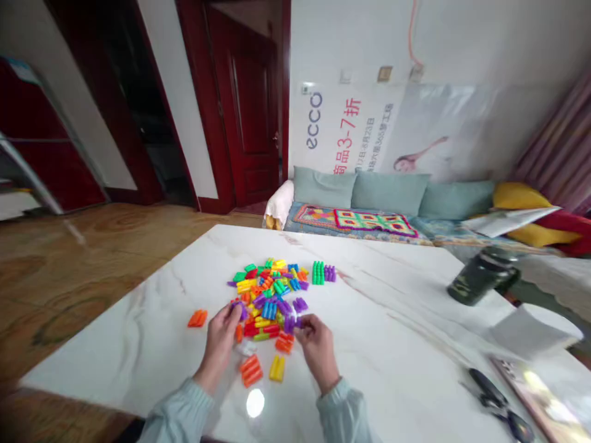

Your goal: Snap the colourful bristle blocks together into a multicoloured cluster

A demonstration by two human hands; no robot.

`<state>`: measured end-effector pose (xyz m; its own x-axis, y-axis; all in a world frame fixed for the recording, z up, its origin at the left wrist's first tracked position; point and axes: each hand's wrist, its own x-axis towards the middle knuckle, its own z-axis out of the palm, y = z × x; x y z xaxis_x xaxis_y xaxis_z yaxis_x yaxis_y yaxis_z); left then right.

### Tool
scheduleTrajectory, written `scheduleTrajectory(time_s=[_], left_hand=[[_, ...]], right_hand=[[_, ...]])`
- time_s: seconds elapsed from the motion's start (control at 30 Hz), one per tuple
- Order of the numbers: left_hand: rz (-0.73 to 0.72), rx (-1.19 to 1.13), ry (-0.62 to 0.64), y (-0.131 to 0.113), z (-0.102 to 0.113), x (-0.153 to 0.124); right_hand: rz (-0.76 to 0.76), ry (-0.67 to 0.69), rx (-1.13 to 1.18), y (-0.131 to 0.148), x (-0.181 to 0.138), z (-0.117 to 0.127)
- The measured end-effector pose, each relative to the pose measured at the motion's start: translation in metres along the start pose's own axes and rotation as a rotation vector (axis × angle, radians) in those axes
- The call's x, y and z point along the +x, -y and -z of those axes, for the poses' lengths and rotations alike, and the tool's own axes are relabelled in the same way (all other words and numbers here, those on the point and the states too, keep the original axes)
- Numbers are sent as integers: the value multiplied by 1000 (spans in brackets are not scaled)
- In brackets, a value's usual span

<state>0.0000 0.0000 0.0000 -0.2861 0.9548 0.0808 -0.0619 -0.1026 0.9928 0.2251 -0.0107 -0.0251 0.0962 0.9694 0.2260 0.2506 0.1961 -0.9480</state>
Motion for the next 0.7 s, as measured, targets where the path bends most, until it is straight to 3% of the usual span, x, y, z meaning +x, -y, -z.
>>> scheduleTrajectory(time_s=[0.13, 0.2, 0.4, 0.7], left_hand=[[-191, 147, 30, 36, 6, -9], [-292, 234, 34, 45, 7, -11], [-396, 337, 66, 49, 5, -8], [-479, 428, 30, 49, 4, -9]], right_hand=[[-42, -380, -186, -12, 54, 45], [-77, -458, -252, -20, 77, 61], [-120, -493, -396, -48, 122, 75], [-108, -473, -475, -70, 142, 67]])
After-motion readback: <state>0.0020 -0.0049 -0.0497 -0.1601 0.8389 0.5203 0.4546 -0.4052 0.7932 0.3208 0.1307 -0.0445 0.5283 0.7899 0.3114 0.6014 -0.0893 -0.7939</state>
